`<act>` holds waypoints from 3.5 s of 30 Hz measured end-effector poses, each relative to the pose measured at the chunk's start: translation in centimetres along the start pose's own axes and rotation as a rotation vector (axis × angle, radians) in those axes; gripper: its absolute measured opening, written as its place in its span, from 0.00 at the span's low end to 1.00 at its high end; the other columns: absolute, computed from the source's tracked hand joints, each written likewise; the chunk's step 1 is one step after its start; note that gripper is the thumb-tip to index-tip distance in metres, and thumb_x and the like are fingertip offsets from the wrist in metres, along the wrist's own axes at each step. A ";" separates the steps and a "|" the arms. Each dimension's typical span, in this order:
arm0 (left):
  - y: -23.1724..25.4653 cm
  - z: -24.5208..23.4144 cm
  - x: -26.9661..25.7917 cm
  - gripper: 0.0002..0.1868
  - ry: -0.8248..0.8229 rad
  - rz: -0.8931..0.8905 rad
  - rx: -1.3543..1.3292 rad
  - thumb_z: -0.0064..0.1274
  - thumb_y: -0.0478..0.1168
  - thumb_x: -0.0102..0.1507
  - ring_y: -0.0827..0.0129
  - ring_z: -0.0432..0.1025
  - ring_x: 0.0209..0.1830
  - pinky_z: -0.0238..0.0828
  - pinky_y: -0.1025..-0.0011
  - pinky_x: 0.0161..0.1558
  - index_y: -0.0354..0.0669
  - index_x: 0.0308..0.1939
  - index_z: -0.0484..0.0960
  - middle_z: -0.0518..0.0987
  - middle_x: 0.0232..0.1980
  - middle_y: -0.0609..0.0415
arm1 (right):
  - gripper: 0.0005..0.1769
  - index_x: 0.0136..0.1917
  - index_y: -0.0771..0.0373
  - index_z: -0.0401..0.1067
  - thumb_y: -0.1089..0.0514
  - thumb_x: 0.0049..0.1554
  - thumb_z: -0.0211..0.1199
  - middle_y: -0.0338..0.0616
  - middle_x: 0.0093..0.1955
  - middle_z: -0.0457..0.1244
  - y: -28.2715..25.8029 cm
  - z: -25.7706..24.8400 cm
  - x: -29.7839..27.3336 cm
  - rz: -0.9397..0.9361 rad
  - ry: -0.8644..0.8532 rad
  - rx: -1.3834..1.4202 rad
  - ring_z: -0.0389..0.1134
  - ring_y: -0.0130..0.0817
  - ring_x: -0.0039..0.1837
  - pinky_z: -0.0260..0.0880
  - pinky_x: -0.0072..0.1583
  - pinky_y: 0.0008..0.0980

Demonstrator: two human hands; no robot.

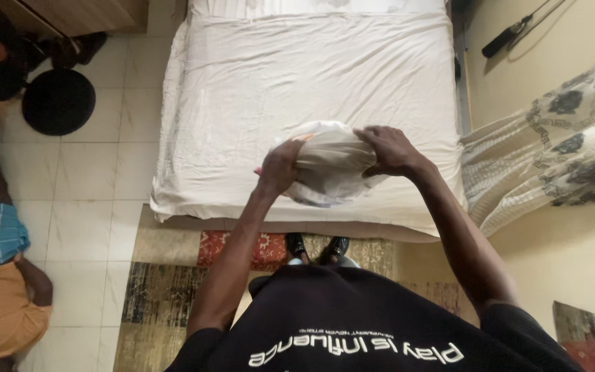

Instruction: The person folds floral and plain pillowcases by hand on a bed and then places them onto a shelf.

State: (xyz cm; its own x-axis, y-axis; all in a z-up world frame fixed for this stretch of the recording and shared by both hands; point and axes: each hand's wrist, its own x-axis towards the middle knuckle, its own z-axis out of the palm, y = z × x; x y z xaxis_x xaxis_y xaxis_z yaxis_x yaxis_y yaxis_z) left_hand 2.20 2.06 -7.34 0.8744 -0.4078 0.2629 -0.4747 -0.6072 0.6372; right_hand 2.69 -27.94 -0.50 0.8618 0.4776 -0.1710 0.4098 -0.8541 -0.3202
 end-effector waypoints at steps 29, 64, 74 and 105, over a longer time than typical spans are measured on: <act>-15.3 6.8 -3.6 0.14 0.125 -0.691 0.202 0.52 0.49 0.64 0.45 0.78 0.41 0.73 0.49 0.42 0.42 0.42 0.81 0.83 0.40 0.42 | 0.29 0.60 0.59 0.77 0.55 0.46 0.79 0.48 0.58 0.67 -3.2 -1.7 -5.1 0.152 0.306 0.536 0.71 0.43 0.59 0.76 0.62 0.43; -12.8 16.8 -4.8 0.17 0.471 -1.454 -1.178 0.51 0.43 0.70 0.67 0.79 0.40 0.80 0.66 0.32 0.42 0.60 0.79 0.83 0.49 0.52 | 0.48 0.76 0.71 0.58 0.42 0.53 0.69 0.52 0.70 0.63 2.4 2.6 -13.8 0.712 0.543 1.559 0.64 0.40 0.70 0.64 0.70 0.36; -16.6 11.8 0.8 0.18 0.642 -0.896 -1.521 0.37 0.44 0.73 0.63 0.75 0.45 0.79 0.66 0.36 0.43 0.63 0.72 0.79 0.53 0.48 | 0.51 0.75 0.74 0.59 0.40 0.50 0.70 0.59 0.69 0.64 1.5 -2.8 -17.5 0.943 0.436 1.484 0.67 0.48 0.69 0.65 0.70 0.38; -11.0 9.0 -3.3 0.23 0.180 -0.781 -0.334 0.40 0.56 0.70 0.45 0.77 0.42 0.70 0.54 0.45 0.40 0.46 0.80 0.82 0.42 0.39 | 0.38 0.81 0.58 0.52 0.45 0.63 0.57 0.49 0.76 0.54 12.4 24.9 2.2 1.074 0.389 1.865 0.61 0.53 0.72 0.69 0.68 0.52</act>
State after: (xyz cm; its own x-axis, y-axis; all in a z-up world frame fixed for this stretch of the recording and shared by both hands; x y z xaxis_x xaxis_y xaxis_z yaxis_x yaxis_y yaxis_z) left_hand 3.60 3.97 -21.78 0.9535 0.1735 -0.2463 0.2981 -0.4250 0.8547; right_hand 2.20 -32.34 -28.06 0.5989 -0.1688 -0.7828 -0.6046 0.5456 -0.5802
